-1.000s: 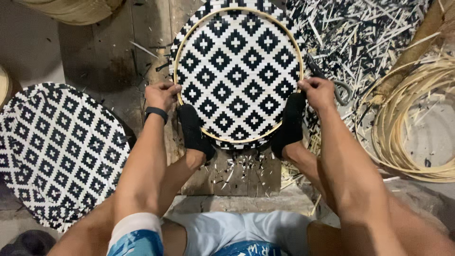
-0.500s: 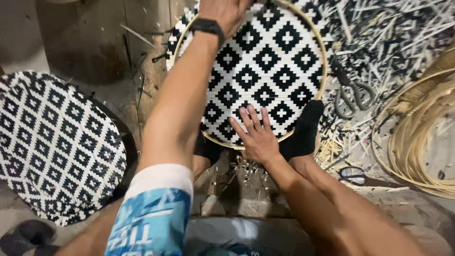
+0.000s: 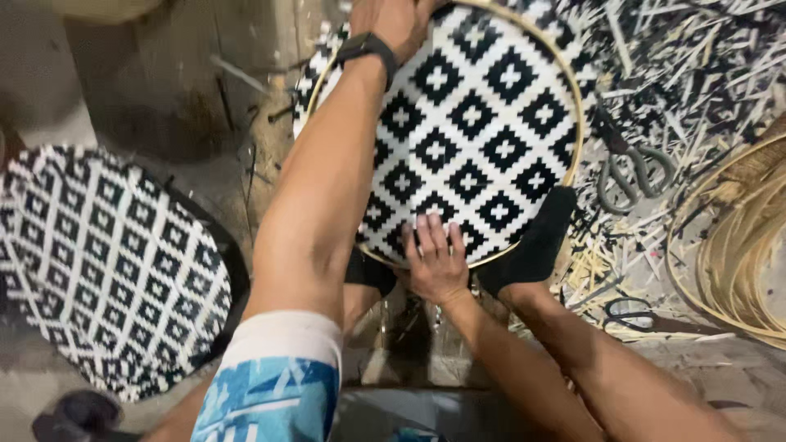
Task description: The person trims the edges of a woven basket lid using shears. They place the lid on a wooden block, cut around the perimeter, flip the lid, and repeat the trimming process.
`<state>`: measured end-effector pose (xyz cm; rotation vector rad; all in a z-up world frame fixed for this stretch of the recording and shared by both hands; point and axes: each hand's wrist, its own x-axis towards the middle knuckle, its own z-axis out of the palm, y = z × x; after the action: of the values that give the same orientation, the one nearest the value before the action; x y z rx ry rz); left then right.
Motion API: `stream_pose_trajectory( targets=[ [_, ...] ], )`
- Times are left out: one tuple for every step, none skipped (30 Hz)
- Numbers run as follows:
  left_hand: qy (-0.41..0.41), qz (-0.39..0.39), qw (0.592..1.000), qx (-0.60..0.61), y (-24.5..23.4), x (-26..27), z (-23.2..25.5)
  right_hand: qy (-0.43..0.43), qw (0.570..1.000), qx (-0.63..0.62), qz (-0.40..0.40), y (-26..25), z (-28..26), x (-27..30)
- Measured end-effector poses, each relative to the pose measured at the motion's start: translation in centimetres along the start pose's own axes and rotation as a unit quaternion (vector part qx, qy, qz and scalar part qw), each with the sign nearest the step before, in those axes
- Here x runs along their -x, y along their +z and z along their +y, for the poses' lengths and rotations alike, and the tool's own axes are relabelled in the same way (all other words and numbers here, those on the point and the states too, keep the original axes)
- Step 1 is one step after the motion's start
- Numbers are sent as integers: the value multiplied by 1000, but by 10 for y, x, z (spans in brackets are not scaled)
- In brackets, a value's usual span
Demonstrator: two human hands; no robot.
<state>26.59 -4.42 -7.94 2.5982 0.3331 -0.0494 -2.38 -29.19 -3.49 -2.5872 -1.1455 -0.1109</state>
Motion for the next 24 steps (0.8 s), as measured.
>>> stream_pose_trajectory(
  targets=[
    [10,16,999,30,-5,5,4,1,1000,-2,18,2,-1,5],
    [19,32,998,60,-10,11,10,2,999,-3,35,2,-1,11],
    [24,31,996,77,-17,13,15,9,1000,4,18,1,-4,14],
    [28,29,995,95,-25,15,21,17,1000,10,2,-3,-7,17],
    [35,30,993,112,-33,13,27,24,999,18,-12,-7,-4,12],
    [66,54,991,98,-40,12,32,39,997,-61,-1,-12,2,3],
    [96,76,989,87,-43,12,36,53,989,-140,6,-22,10,-6],
    [125,97,984,76,-46,10,40,66,974,-218,14,-32,19,-21],
    [97,53,992,57,-47,11,41,94,969,-229,18,-36,44,-46],
    [69,9,997,39,-48,12,42,122,963,-240,22,-37,74,-79],
    [41,-32,998,17,-51,13,41,72,984,-148,64,-42,109,-110],
    [34,-56,998,18,-54,14,43,71,992,-41,91,-42,138,-145],
    [25,-82,996,19,-58,15,44,97,992,-44,72,-46,169,-171],
    [16,-106,994,19,-61,15,45,35,996,-13,76,-46,196,-200],
    [5,-116,993,27,-61,15,48,-25,996,20,78,-48,217,-217],
    [-5,-125,991,35,-62,14,50,51,997,-57,12,-45,224,-226],
    [-19,-136,990,43,-64,12,49,125,981,-135,-56,-43,230,-235],
    [-29,-137,989,47,-65,9,47,195,949,-212,-125,-40,235,-245],
    [-37,-140,988,54,-63,6,48,200,945,-229,-118,-39,238,-249],
    [-45,-142,987,60,-61,3,48,204,941,-246,-110,-37,240,-252],
    [-68,-153,984,59,-58,0,47,210,936,-264,-102,-34,241,-254],
    [-90,-163,981,57,-55,-3,45,239,923,-274,-126,-31,241,-255],
    [-110,-173,977,55,-51,-6,44,268,909,-284,-147,-30,243,-255],
    [-113,-171,977,63,-49,-7,43,297,893,-293,-167,-29,245,-252]
  ],
)
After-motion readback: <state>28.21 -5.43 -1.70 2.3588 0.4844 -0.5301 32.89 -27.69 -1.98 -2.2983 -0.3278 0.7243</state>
